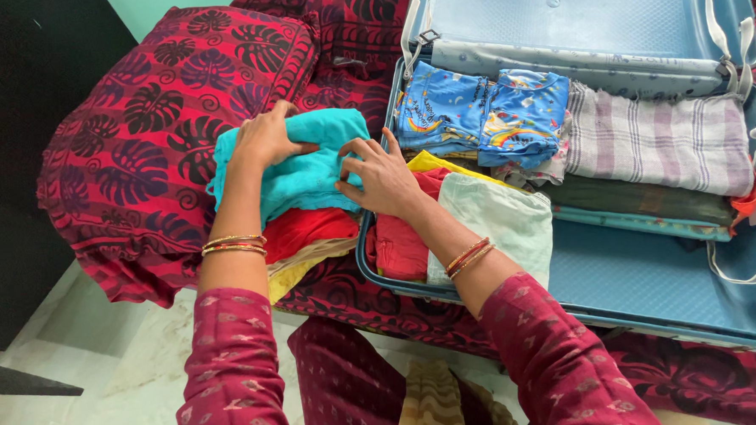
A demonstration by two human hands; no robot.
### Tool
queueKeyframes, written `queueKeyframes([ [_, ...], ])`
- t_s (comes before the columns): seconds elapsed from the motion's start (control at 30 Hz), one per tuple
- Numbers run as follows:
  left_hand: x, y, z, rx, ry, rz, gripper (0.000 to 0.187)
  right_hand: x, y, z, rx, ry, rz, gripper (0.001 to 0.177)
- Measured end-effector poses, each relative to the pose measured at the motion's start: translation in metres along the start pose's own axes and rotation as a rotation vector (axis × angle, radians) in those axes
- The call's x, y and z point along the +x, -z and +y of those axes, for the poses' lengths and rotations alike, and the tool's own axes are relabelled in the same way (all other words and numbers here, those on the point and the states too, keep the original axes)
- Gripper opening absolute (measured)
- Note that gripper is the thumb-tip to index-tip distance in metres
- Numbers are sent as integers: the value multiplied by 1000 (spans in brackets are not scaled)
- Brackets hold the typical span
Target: The person folds and places multiple folded garments into an open suitcase. They handle items one at a time, arranging them neatly inside the suitcase on a bed.
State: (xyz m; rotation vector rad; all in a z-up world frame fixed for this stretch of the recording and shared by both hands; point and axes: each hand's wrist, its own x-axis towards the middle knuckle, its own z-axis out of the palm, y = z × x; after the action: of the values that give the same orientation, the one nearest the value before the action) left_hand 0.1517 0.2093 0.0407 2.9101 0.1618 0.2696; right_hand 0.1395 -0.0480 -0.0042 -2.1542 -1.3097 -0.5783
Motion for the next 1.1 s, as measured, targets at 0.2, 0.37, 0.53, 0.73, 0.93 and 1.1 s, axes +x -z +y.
queueKeyframes([
  [0.2, -6, 22, -11, -108, 87, -58, 66, 1, 0, 0, 28, -9, 44, 20],
  [0.37, -24, 35, -32, -571, 39, -5, 49, 3, 0, 2, 197, -84, 260, 28],
  [0.53, -30, 50, -41, -724, 46, 56, 42, 8, -7, 6, 403, -289, 434, 14],
  [0.73, -40, 70, -32, -757, 4, 107, 43, 10, -15, 13, 1128, -523, 86, 35],
  [0.93, -40, 86, -8, -695, 15, 204, 38, 11, -12, 13, 1324, -535, -114, 52],
  [1.1, -40, 104, 16, -810, -60, 308, 34, 10, -8, 10, 1325, -569, -194, 67],
])
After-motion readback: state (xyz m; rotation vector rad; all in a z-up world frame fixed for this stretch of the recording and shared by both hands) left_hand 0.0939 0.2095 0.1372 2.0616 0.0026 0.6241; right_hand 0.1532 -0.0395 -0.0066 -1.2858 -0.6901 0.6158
